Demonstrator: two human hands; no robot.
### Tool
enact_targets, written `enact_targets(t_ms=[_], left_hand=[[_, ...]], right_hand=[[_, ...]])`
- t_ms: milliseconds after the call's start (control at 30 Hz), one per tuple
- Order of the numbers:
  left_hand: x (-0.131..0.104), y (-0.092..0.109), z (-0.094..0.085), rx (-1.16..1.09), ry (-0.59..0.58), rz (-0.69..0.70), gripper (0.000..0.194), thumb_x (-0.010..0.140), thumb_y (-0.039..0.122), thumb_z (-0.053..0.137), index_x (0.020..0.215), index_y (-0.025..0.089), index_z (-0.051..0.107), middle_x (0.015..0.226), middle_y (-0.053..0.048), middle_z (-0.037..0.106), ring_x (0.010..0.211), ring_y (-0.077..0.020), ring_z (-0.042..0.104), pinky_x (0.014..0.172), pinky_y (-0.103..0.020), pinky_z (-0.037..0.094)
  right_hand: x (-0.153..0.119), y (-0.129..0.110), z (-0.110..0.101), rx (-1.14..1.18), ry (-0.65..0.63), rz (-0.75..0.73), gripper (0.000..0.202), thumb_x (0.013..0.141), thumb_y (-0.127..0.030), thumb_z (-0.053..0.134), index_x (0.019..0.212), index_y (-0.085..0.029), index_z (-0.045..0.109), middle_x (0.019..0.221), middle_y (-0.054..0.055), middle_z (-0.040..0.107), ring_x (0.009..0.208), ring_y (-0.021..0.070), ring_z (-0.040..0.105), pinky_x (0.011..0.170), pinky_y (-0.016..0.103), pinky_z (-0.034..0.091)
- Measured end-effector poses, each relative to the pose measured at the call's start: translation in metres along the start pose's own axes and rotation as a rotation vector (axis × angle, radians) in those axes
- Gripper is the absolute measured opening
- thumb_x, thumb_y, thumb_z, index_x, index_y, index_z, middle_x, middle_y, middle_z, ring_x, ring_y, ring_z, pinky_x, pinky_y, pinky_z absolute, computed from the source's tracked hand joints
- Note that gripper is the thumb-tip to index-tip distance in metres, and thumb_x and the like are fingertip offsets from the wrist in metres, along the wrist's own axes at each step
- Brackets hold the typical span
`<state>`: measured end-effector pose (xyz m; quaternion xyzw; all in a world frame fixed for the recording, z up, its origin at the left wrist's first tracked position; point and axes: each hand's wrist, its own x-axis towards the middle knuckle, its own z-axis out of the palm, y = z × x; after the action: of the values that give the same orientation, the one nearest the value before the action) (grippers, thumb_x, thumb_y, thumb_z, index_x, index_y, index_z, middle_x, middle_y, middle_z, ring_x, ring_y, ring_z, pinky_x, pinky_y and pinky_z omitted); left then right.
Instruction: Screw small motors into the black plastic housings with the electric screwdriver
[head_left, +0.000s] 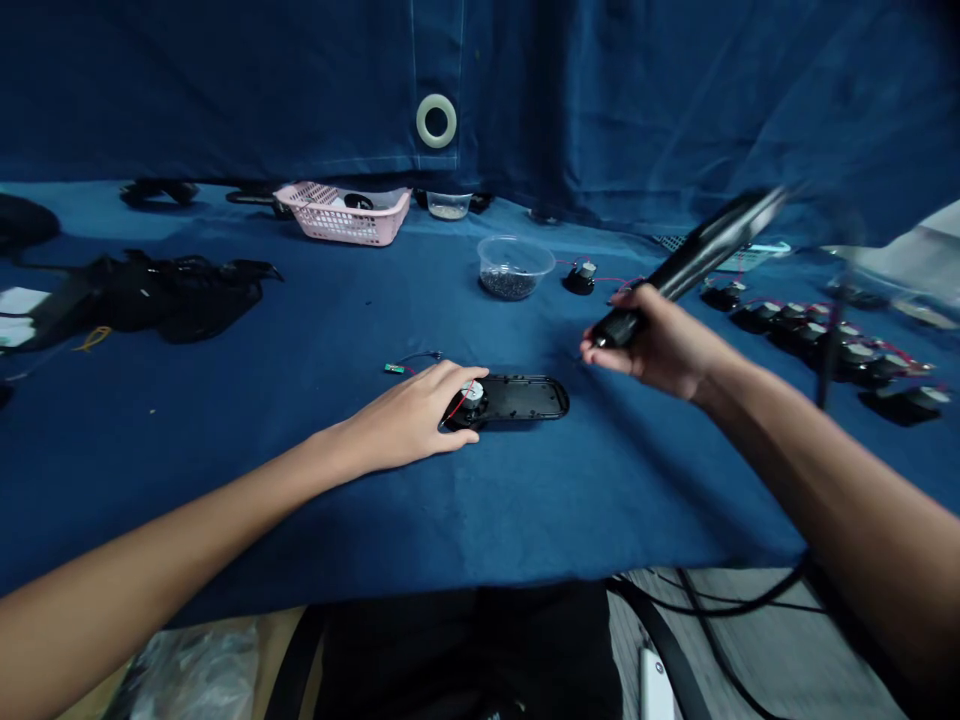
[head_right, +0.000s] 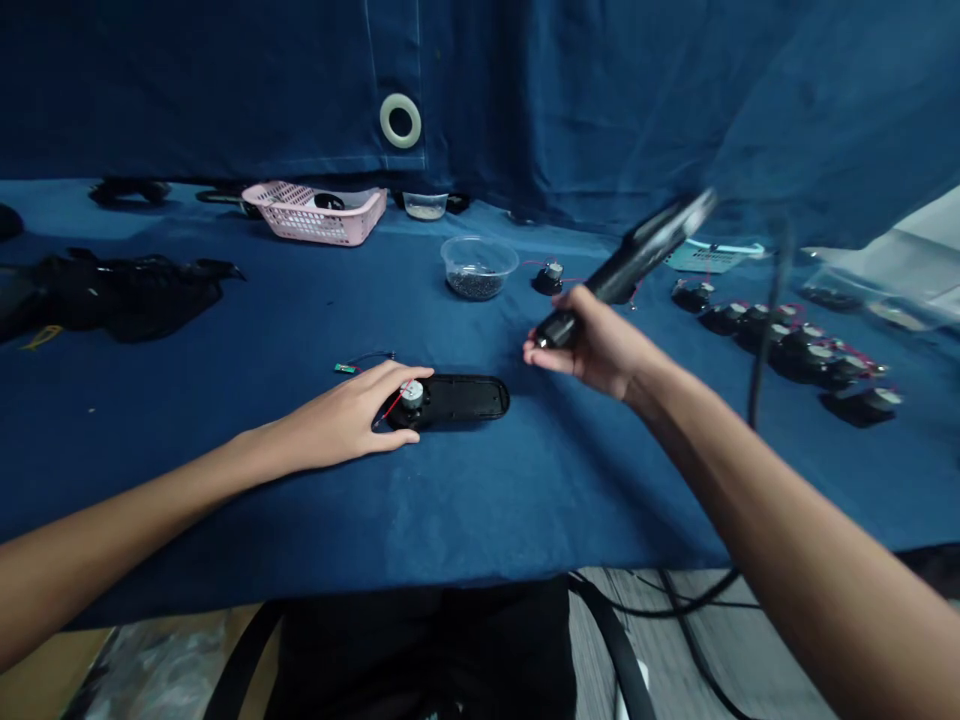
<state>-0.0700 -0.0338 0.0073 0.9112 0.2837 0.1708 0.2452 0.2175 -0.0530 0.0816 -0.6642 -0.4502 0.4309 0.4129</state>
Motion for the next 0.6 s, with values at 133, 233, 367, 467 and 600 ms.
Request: enact_targets(t_ms=[133,233,367,467,600], left_hand=[[-0.003,-0.003,-0.001,0.011,0.008,0.027,0.060,0.086,0.036,0.062,0.141,0.028,0.040,0.129,-0.006,0.053,0.118,-0.0259,0.053,0.101,-0.043,0.045],[-0.003,-0.003,-0.004,-0.043,0.041,-0.023,0.063,0.084,0.032,0.060,0.143,0.030,0.036,0.130,-0.006,0.051,0.114,-0.0245,0.056,0.097,-0.041,0.048],[-0.002,-0.004,-0.011,-0.164,0.212,-0.044,0.063,0.081,0.027,0.063,0.136,0.025,0.032,0.131,-0.008,0.052,0.117,-0.0238,0.056,0.100,-0.040,0.047],[-0.002,-0.004,-0.018,-0.161,0.318,0.012,0.050,0.082,0.025,0.063,0.126,0.023,0.039,0.127,-0.008,0.054,0.116,-0.0219,0.056,0.101,-0.039,0.047],[-0.003,0.000,-0.026,-0.047,0.420,0.107,0.042,0.082,0.022,0.062,0.122,0.022,0.052,0.120,-0.007,0.052,0.117,-0.0212,0.053,0.105,-0.038,0.044]], right_hand=[[0.009,0.046,-0.004,-0.044,-0.077,0.158,0.036,0.091,-0.042,0.041,0.075,-0.015,0.060,0.077,0.015,0.069,0.065,0.0172,0.068,0.058,0.024,0.061],[0.009,0.050,-0.008,-0.121,-0.103,0.215,0.046,0.091,-0.055,0.043,0.074,-0.016,0.061,0.070,0.015,0.068,0.058,0.0185,0.066,0.050,0.026,0.058],[0.010,0.049,-0.013,-0.310,-0.123,0.289,0.062,0.087,-0.070,0.042,0.064,-0.016,0.061,0.063,0.018,0.066,0.050,0.0207,0.063,0.044,0.031,0.053],[0.006,0.047,-0.008,-0.505,-0.029,0.261,0.062,0.081,-0.072,0.050,0.060,-0.015,0.059,0.057,0.019,0.062,0.049,0.0257,0.061,0.044,0.037,0.050],[-0.018,0.038,0.027,-0.641,0.217,-0.225,0.050,0.084,-0.062,0.059,0.101,-0.015,0.061,0.095,0.017,0.067,0.091,0.0304,0.065,0.079,0.044,0.053]])
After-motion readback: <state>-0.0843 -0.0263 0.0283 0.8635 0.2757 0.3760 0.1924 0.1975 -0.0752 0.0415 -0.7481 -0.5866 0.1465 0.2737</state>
